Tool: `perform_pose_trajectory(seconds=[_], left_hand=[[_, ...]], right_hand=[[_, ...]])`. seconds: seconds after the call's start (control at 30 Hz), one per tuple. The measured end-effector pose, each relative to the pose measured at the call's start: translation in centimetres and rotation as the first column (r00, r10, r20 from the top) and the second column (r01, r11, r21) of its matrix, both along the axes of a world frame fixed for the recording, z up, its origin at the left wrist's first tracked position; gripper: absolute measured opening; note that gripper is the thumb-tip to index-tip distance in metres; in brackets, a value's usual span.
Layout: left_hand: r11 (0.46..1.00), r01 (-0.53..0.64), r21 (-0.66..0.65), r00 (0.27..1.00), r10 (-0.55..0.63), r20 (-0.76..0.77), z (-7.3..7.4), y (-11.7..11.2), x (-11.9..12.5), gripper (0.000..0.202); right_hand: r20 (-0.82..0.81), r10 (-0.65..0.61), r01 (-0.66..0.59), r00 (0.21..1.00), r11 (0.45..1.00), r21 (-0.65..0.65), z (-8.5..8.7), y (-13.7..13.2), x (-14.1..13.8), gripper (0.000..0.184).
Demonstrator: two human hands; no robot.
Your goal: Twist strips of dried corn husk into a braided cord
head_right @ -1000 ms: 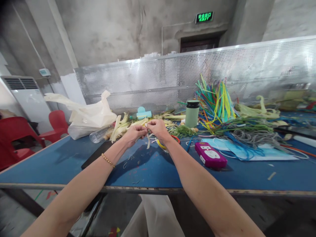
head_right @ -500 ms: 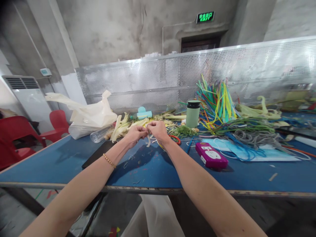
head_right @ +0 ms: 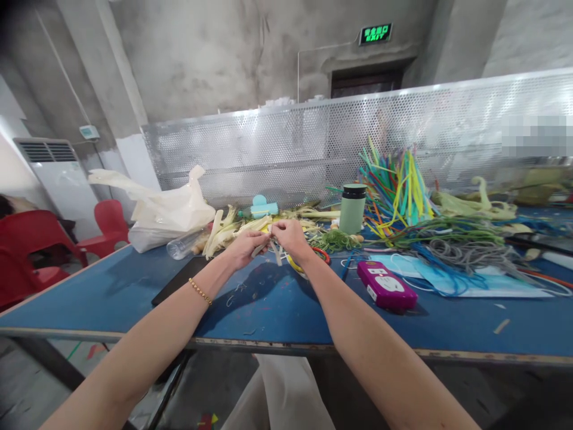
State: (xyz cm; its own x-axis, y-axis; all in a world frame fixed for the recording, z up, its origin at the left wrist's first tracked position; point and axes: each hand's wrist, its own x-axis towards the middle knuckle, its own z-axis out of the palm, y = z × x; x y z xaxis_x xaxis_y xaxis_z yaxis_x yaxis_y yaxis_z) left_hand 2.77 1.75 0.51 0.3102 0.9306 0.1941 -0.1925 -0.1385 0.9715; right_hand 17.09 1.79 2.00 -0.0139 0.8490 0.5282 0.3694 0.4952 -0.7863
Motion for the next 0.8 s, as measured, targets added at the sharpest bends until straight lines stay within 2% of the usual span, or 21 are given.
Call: perform_pose_trajectory(seconds=[0.1, 0.2, 0.27, 0.33, 0.43, 0.67, 0.8], left_hand=[[0.998, -0.011, -0.065, 0.996, 0.016, 0.084, 0.3, 0.2, -0.4, 0.011], [0.995, -0.045, -0.093, 0.988, 0.058, 0.143, 0.6, 0.4, -0.7, 0.011], [0.994, -0.061, -0.086, 0.986, 0.074, 0.15, 0.6, 0.4, -0.8, 0.011], [0.995, -0.073, -0.062, 0.988, 0.081, 0.13, 0.5, 0.5, -0.8, 0.012], [0.997, -0.073, 0.001, 0.992, 0.073, 0.101, 0.4, 0.5, -0.9, 0.011], [0.998, -0.046, 0.047, 0.995, 0.042, 0.086, 0.5, 0.1, -0.9, 0.018], [0.997, -0.044, 0.064, 0.993, 0.036, 0.116, 0.7, -0.1, -0.7, 0.019]], right_hand=[[0.112, -0.125, 0.111, 0.986, 0.986, 0.124, 0.3, 0.4, 0.7, 0.022], [0.145, -0.222, 0.196, 0.964, 0.966, 0.17, 0.5, 0.3, 1.0, 0.02], [0.172, -0.172, 0.148, 0.97, 0.979, 0.142, 0.5, 0.2, 1.0, 0.021], [0.18, -0.039, 0.03, 0.983, 0.998, 0.049, 0.2, 0.0, 0.8, 0.022], [0.156, 0.131, -0.118, 0.979, 0.989, -0.091, 0.0, -0.2, 0.5, 0.02], [0.046, 0.214, -0.204, 0.976, 0.966, -0.162, 0.4, -0.8, 0.5, 0.013], [-0.026, 0.242, -0.243, 0.97, 0.958, -0.155, 0.5, -0.9, 0.5, 0.014]])
